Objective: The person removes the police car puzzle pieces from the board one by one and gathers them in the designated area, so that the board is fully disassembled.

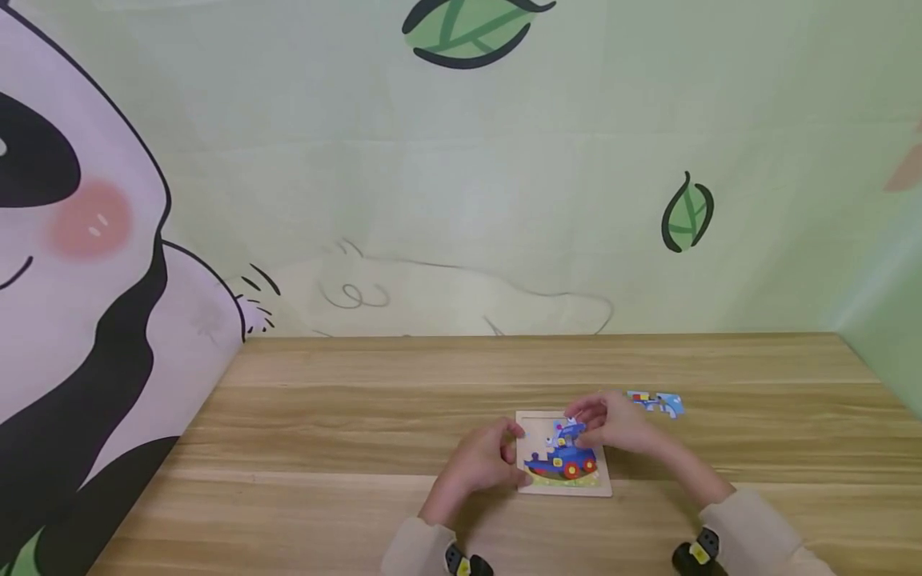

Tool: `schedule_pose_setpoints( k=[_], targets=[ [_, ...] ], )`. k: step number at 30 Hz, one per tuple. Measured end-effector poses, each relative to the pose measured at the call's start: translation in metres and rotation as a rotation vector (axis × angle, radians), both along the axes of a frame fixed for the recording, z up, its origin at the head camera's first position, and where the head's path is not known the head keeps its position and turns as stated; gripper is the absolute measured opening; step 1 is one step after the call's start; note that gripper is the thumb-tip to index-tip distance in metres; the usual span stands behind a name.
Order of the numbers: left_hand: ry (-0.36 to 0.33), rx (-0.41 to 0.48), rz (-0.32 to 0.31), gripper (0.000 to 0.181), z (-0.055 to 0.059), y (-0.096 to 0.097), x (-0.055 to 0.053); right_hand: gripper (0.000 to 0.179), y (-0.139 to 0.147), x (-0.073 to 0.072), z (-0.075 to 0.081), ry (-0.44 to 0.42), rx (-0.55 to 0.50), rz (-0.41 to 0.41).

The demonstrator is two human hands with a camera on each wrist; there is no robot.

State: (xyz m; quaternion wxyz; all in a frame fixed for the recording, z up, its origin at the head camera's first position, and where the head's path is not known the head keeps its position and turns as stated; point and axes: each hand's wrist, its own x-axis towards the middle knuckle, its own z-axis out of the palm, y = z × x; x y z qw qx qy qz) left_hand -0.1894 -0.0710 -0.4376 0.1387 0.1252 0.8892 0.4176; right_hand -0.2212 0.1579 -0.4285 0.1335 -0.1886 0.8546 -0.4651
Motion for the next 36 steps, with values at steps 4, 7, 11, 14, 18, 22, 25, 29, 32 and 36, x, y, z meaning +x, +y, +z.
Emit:
schedule_pose_setpoints(
  k=[4,7,11,14,18,22,25,29,32,36],
  targets=[
    [-0.004,-0.001,0.004,0.051,0.0,0.0,0.001,0.039,0.027,-0.001,0.0,0.006,0.001,-0.076],
    [-0.014,0.0,0.01,0.051,0.001,0.0,0.001,0.041,0.044,-0.002,-0.001,-0.009,-0.011,-0.11],
    [-0.021,0.006,0.019,0.051,0.001,0.0,0.002,0.041,0.057,-0.002,-0.004,-0.001,0.009,-0.117],
    [-0.021,0.01,0.023,0.051,0.001,-0.001,0.003,0.039,0.061,-0.002,-0.005,0.02,0.039,-0.116],
    [-0.017,0.009,0.024,0.051,0.001,-0.001,0.003,0.037,0.063,-0.002,-0.006,0.038,0.073,-0.117],
    [-0.021,0.009,0.026,0.051,0.0,0.0,0.003,0.037,0.062,-0.003,-0.007,0.051,0.09,-0.104],
    [-0.028,0.013,0.026,0.051,0.0,0.0,0.003,0.035,0.06,-0.003,-0.009,0.072,0.099,-0.087],
    [-0.034,0.018,0.024,0.05,0.001,0.001,0.002,0.032,0.058,-0.004,-0.01,0.099,0.122,-0.085],
    [-0.037,0.02,0.024,0.05,0.001,0.001,0.001,0.032,0.056,-0.004,-0.01,0.098,0.14,-0.089],
    [-0.032,0.02,0.022,0.05,0.002,0.001,0.002,0.032,0.057,-0.005,-0.01,0.088,0.157,-0.089]
  ],
)
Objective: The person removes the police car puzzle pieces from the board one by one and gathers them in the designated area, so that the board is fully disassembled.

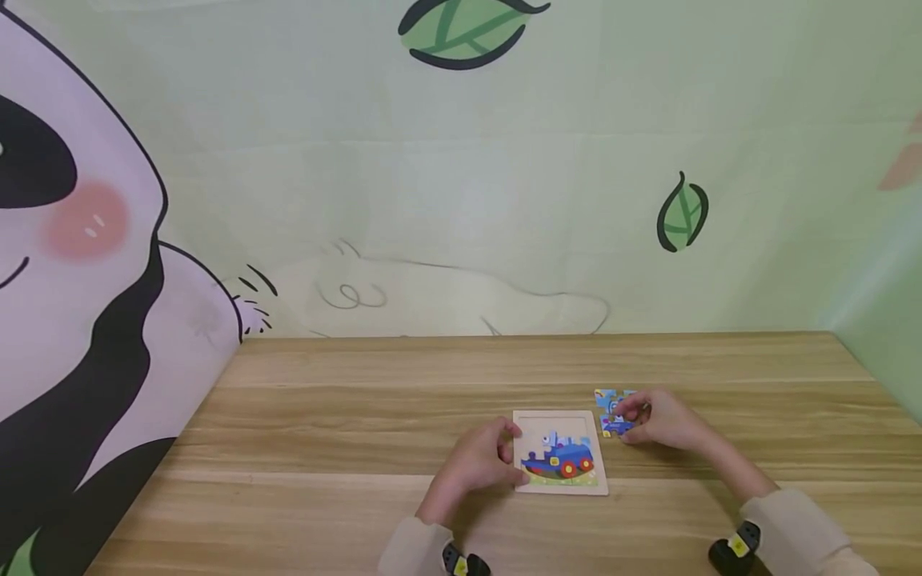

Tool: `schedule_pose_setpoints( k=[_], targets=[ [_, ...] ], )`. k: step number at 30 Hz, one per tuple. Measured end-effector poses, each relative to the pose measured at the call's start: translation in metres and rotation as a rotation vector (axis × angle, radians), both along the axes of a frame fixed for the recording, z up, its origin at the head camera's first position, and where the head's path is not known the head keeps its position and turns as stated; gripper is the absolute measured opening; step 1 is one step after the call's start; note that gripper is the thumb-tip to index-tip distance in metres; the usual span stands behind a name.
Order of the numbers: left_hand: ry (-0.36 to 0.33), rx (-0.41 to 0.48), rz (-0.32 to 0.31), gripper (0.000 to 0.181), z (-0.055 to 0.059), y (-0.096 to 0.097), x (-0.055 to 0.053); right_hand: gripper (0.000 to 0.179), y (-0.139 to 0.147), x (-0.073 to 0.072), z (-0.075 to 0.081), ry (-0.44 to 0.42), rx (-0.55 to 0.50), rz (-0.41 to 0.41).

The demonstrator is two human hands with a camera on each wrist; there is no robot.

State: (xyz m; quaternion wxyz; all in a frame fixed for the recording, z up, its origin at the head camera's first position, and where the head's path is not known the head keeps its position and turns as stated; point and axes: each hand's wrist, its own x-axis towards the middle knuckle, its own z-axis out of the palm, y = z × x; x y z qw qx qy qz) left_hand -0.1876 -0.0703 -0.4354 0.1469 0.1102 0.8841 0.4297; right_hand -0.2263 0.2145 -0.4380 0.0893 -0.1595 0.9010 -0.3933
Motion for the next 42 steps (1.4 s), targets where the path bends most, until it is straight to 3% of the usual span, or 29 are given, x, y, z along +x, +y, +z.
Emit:
schedule_pose_setpoints(
  k=[12,19,31,42],
  targets=[
    [0.001,-0.011,-0.003,0.05,0.0,0.001,-0.001,0.034,0.002,0.0,-0.002,-0.005,0.002,0.007],
    [0.006,-0.024,-0.005,0.049,-0.001,0.001,-0.001,0.037,-0.006,0.004,0.007,0.002,-0.019,-0.004],
    [0.001,-0.022,-0.01,0.049,0.0,0.0,-0.001,0.034,-0.059,0.012,0.01,0.034,-0.008,0.188],
    [-0.002,-0.031,-0.018,0.049,0.001,0.0,-0.001,0.035,-0.079,0.019,0.012,0.012,0.02,0.134]
  ],
)
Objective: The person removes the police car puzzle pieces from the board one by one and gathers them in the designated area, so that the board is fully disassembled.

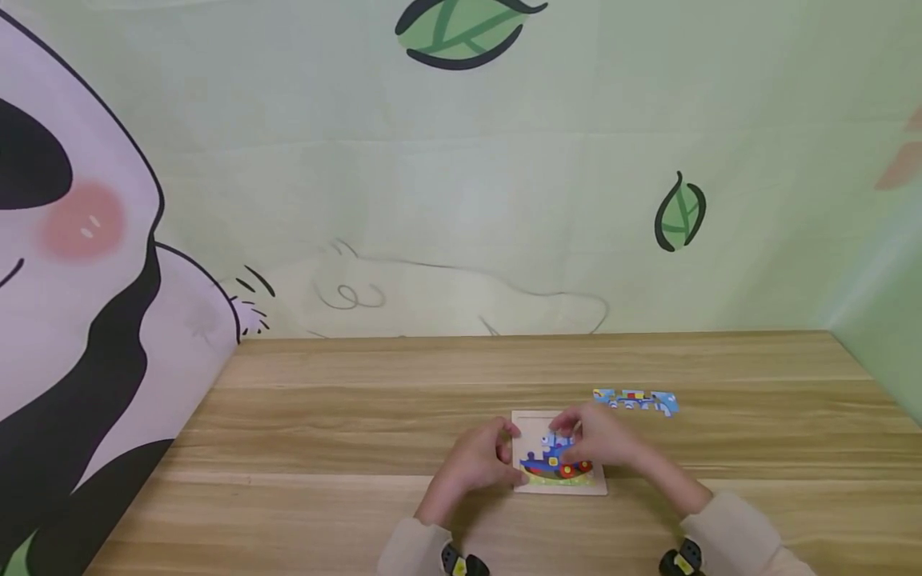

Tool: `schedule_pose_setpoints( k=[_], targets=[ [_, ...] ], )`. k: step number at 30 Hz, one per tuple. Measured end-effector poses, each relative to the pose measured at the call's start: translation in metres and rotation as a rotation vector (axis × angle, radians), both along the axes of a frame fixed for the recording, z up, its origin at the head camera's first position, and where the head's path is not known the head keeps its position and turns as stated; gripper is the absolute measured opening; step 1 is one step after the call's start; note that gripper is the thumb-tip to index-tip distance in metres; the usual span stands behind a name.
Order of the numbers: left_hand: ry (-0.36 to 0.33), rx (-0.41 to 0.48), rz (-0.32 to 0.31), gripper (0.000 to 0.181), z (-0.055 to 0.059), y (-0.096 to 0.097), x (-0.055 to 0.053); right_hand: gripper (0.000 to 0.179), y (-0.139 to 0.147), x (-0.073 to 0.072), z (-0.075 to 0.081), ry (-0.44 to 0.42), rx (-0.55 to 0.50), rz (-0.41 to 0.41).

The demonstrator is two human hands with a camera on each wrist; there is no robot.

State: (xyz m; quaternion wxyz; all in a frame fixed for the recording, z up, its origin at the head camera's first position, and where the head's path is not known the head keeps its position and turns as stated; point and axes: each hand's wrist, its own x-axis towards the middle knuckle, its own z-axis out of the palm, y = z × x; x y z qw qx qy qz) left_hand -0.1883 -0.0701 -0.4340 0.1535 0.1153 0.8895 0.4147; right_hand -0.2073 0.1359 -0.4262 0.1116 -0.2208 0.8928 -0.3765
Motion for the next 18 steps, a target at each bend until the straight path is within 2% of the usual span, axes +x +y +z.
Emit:
schedule_pose_setpoints(
  k=[5,10,18],
  targets=[
    [0.001,-0.003,-0.002,0.05,-0.001,0.0,0.0,0.032,-0.007,0.002,-0.001,0.02,0.029,-0.014],
    [0.003,0.001,0.0,0.049,0.0,0.0,0.0,0.027,-0.01,0.005,0.0,0.074,0.056,-0.015],
    [0.012,-0.002,-0.006,0.05,-0.002,-0.001,-0.001,0.03,-0.015,0.006,0.0,0.105,0.066,-0.028]
  ],
)
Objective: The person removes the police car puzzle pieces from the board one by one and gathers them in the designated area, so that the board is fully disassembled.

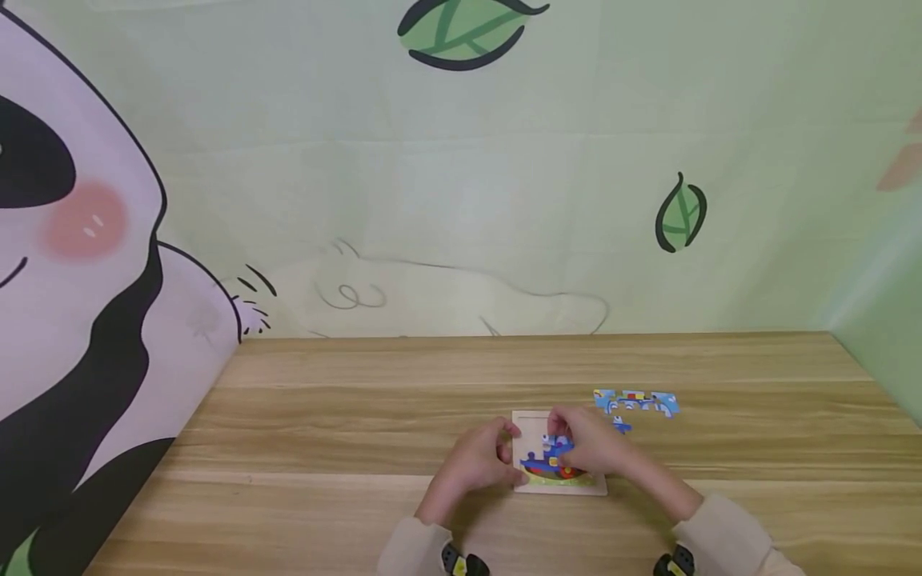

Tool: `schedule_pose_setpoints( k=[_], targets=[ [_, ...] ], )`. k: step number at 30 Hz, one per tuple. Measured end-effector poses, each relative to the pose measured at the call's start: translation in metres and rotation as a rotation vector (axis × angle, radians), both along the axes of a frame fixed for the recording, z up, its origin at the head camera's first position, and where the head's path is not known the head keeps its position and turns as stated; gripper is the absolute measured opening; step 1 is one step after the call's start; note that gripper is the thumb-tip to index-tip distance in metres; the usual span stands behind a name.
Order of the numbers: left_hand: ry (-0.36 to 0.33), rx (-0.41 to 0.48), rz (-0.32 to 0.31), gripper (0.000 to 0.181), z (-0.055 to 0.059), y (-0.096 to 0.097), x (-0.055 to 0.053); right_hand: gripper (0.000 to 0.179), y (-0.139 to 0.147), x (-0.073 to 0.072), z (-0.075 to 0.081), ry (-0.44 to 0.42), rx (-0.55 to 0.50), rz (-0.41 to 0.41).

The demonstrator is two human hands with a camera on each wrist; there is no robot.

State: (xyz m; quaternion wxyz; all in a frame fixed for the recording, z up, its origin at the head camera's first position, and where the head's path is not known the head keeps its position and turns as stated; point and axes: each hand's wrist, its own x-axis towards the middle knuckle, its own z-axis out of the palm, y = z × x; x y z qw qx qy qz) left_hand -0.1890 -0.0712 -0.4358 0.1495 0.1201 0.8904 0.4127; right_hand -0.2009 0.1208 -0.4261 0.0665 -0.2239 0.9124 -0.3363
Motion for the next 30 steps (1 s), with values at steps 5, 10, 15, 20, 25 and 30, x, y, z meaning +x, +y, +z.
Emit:
schedule_pose_setpoints(
  k=[5,10,15,20,25,30],
  targets=[
    [-0.004,0.003,0.003,0.05,-0.002,0.0,0.0,0.031,0.0,0.001,0.0,-0.009,-0.004,0.016],
    [-0.016,0.012,0.003,0.05,-0.002,-0.001,-0.001,0.03,0.005,0.0,-0.004,-0.075,-0.073,0.049],
    [-0.025,0.021,0.006,0.049,-0.002,-0.001,-0.001,0.031,0.008,-0.003,-0.006,-0.132,-0.141,0.065],
    [-0.027,0.018,0.009,0.048,-0.002,-0.001,-0.002,0.034,0.006,-0.004,-0.006,-0.132,-0.155,0.046],
    [-0.02,0.015,0.008,0.048,-0.002,-0.001,-0.002,0.034,0.007,-0.003,-0.004,-0.204,-0.221,-0.037],
    [0.004,0.004,0.0,0.05,-0.002,0.0,-0.001,0.037,0.018,-0.005,-0.001,-0.287,-0.308,-0.094]
  ],
)
